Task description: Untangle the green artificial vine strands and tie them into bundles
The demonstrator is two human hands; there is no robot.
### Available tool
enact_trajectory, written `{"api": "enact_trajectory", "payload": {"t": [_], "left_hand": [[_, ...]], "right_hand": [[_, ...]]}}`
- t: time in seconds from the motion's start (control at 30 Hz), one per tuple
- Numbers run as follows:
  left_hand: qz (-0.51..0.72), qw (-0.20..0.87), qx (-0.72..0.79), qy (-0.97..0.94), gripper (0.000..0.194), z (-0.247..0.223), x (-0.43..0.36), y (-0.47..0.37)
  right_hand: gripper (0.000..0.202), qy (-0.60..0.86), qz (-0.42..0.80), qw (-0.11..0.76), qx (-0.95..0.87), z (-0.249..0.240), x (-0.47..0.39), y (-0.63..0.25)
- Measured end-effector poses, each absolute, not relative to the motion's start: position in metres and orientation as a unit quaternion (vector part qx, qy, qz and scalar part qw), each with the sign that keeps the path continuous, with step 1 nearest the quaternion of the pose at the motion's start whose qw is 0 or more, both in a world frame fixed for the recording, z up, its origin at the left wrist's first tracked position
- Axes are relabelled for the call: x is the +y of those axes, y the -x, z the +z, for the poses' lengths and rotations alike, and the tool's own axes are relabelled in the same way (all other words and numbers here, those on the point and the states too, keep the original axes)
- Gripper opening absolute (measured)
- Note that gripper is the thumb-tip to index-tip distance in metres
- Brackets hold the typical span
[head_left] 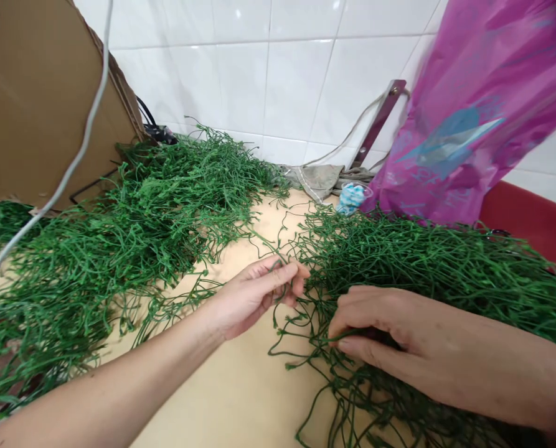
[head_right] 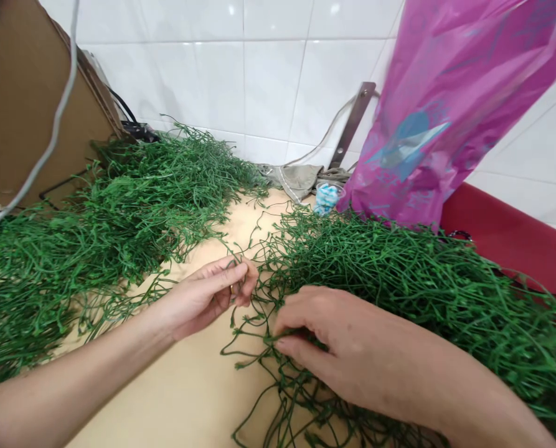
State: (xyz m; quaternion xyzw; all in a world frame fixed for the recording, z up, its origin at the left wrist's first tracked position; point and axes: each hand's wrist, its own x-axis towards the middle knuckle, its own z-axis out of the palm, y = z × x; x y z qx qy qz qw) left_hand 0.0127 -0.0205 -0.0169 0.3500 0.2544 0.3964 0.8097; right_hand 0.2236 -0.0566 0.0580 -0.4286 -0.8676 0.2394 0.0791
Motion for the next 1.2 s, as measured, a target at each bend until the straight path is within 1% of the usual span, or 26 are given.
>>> {"api": "enact_trajectory", "payload": {"t": [0.03, 0.1, 0.17, 0.3, 0.43, 0.57, 0.63, 0.73, 0.77, 0.83, 0.9, 0.97, 1.03, 1.13, 1.2], "left_hand": [[0.411, 0.802, 0.26, -0.348, 0.019, -0.018, -0.02, -0.014], [0.424, 0.8, 0.265, -0.332, 0.021, -0.019, -0.019, -0.015], [0.428, 0.804, 0.262, -0.32, 0.023, -0.019, -0.019, -0.016], [0.432, 0.807, 0.249, -0.317, 0.025, -0.019, -0.02, -0.017], [0.44, 0.802, 0.228, -0.334, 0.03, -0.02, -0.022, -0.018], [0.423, 0.802, 0.201, -0.372, 0.034, -0.018, -0.026, -0.018], [0.404, 0.805, 0.182, -0.394, 0.037, -0.017, -0.028, -0.017], [0.382, 0.811, 0.156, -0.415, 0.042, -0.016, -0.027, -0.015], [0.385, 0.808, 0.153, -0.419, 0.042, -0.016, -0.026, -0.014], [0.409, 0.788, 0.161, -0.43, 0.041, -0.015, -0.024, -0.013], [0.449, 0.742, 0.196, -0.457, 0.039, -0.012, -0.022, -0.011], [0.478, 0.674, 0.246, -0.506, 0.038, -0.009, -0.021, -0.01], [0.477, 0.614, 0.282, -0.561, 0.038, -0.006, -0.022, -0.009], [0.422, 0.561, 0.295, -0.648, 0.038, -0.005, -0.026, -0.01], [0.377, 0.52, 0.296, -0.707, 0.038, -0.007, -0.03, -0.011]], "right_hand": [[0.014, 0.436, 0.215, 0.077, -0.871, 0.06, -0.057, -0.227], [0.019, 0.436, 0.189, 0.084, -0.876, 0.062, -0.056, -0.23], [0.022, 0.455, 0.161, 0.129, -0.866, 0.062, -0.054, -0.228], [0.02, 0.481, 0.162, 0.187, -0.841, 0.056, -0.051, -0.217], [0.018, 0.508, 0.226, 0.223, -0.801, 0.048, -0.051, -0.201], [0.026, 0.501, 0.306, 0.263, -0.766, 0.033, -0.053, -0.182], [0.023, 0.518, 0.302, 0.256, -0.758, 0.022, -0.054, -0.175], [0.006, 0.538, 0.262, 0.225, -0.768, 0.009, -0.053, -0.171], [0.007, 0.537, 0.246, 0.21, -0.779, 0.008, -0.052, -0.172], [0.017, 0.537, 0.207, 0.167, -0.801, 0.008, -0.051, -0.176], [0.022, 0.546, 0.178, 0.137, -0.807, 0.014, -0.049, -0.182], [0.021, 0.555, 0.177, 0.172, -0.794, 0.023, -0.048, -0.188], [0.023, 0.556, 0.196, 0.245, -0.77, 0.031, -0.046, -0.191], [0.028, 0.531, 0.234, 0.334, -0.743, 0.038, -0.046, -0.189], [0.024, 0.51, 0.265, 0.359, -0.735, 0.037, -0.047, -0.184]]}}
